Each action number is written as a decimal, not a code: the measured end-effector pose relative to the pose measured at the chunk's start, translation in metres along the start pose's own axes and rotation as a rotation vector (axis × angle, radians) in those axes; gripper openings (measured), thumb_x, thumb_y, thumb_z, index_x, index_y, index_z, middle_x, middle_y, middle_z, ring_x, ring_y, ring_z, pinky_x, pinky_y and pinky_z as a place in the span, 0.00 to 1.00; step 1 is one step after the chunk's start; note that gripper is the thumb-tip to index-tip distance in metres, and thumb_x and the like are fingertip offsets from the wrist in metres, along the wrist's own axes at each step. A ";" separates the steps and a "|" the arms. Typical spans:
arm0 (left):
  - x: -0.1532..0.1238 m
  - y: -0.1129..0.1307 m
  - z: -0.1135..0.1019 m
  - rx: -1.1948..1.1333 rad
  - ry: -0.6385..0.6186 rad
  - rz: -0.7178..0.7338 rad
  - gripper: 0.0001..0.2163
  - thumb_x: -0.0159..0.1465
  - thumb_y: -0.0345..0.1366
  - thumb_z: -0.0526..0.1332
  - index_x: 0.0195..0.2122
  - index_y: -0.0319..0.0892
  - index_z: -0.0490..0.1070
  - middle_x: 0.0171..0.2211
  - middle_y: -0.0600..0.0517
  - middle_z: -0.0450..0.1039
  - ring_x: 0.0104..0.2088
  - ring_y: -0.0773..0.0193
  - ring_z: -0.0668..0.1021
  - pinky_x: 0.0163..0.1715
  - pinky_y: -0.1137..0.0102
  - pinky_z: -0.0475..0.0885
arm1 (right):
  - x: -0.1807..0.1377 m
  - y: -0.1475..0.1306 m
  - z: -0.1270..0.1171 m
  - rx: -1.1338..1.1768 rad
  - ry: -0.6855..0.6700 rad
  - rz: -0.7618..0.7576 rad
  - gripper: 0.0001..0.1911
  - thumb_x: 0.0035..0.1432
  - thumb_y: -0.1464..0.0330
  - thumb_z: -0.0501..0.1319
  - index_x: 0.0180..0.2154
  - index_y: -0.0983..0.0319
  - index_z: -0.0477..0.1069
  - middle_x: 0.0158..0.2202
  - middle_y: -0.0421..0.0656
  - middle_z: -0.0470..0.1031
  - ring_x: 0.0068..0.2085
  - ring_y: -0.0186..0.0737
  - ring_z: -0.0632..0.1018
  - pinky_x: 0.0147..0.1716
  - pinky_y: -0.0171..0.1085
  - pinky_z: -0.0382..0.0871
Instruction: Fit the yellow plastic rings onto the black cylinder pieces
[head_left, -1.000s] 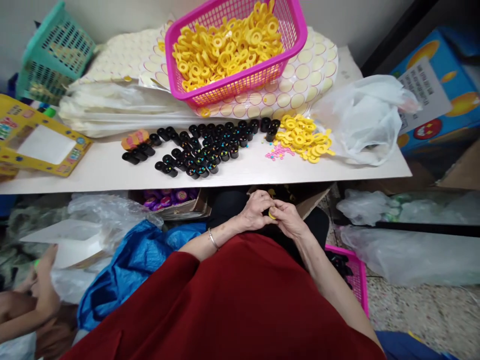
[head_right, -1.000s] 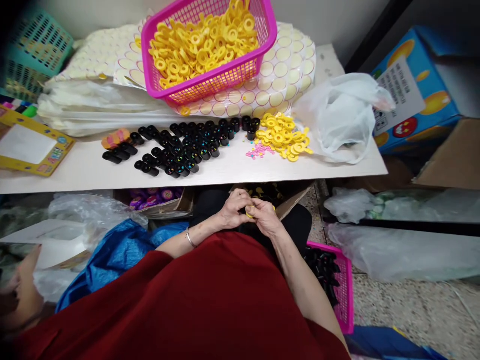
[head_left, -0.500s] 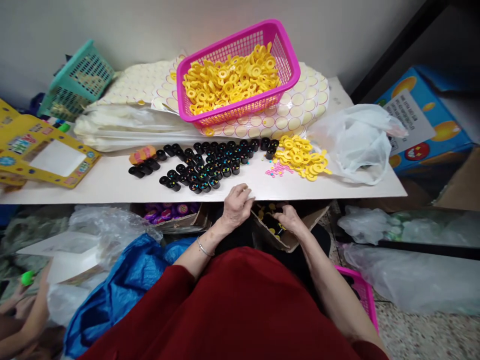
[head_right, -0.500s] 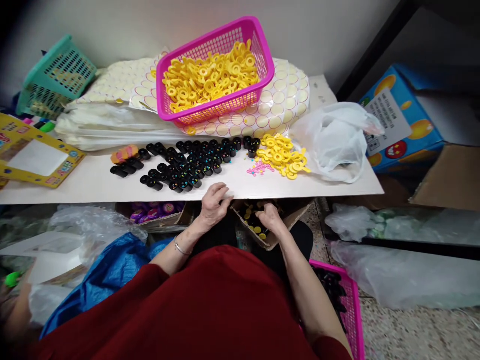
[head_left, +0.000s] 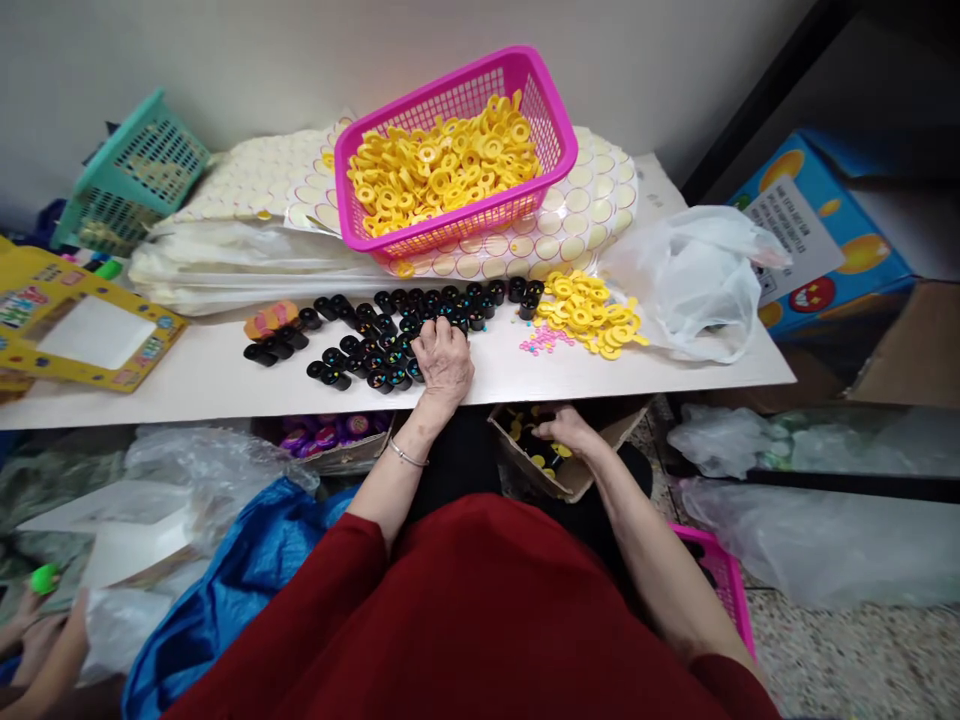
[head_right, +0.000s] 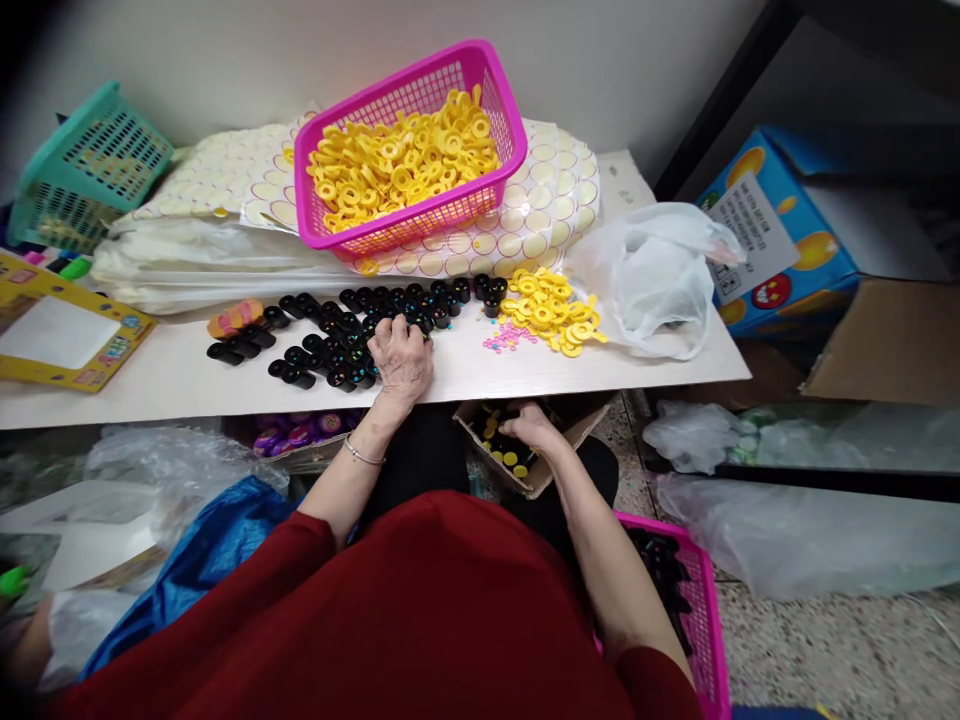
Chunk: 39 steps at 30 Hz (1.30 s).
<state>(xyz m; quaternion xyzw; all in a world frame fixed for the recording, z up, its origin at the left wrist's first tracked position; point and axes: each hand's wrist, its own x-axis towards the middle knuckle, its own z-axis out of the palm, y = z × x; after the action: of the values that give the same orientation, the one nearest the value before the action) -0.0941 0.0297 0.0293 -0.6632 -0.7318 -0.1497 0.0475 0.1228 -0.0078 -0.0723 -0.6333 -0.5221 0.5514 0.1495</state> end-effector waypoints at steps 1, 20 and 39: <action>0.000 -0.001 -0.001 0.002 -0.004 0.004 0.11 0.62 0.34 0.54 0.42 0.36 0.71 0.56 0.36 0.65 0.57 0.43 0.65 0.50 0.52 0.62 | -0.004 -0.003 -0.002 0.124 -0.022 0.018 0.17 0.42 0.72 0.67 0.37 0.63 0.67 0.37 0.46 0.75 0.38 0.41 0.78 0.34 0.37 0.75; -0.004 0.001 0.007 -0.112 0.053 -0.014 0.10 0.60 0.28 0.52 0.40 0.35 0.70 0.46 0.34 0.70 0.49 0.42 0.69 0.43 0.52 0.64 | -0.023 0.000 -0.008 -0.326 -0.086 -0.082 0.13 0.45 0.68 0.66 0.36 0.64 0.74 0.40 0.50 0.78 0.44 0.47 0.77 0.41 0.38 0.69; 0.007 0.012 0.032 -0.416 0.085 0.194 0.09 0.56 0.30 0.61 0.39 0.41 0.72 0.39 0.46 0.73 0.40 0.55 0.70 0.41 0.63 0.68 | 0.020 -0.086 -0.041 -0.638 0.525 -0.498 0.11 0.57 0.68 0.53 0.33 0.62 0.73 0.34 0.46 0.72 0.34 0.40 0.70 0.30 0.36 0.58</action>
<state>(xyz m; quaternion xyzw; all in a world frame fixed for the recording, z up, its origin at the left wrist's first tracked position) -0.0794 0.0459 0.0028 -0.7191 -0.6151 -0.3201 -0.0452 0.1124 0.0596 -0.0032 -0.6210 -0.7457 0.1325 0.2018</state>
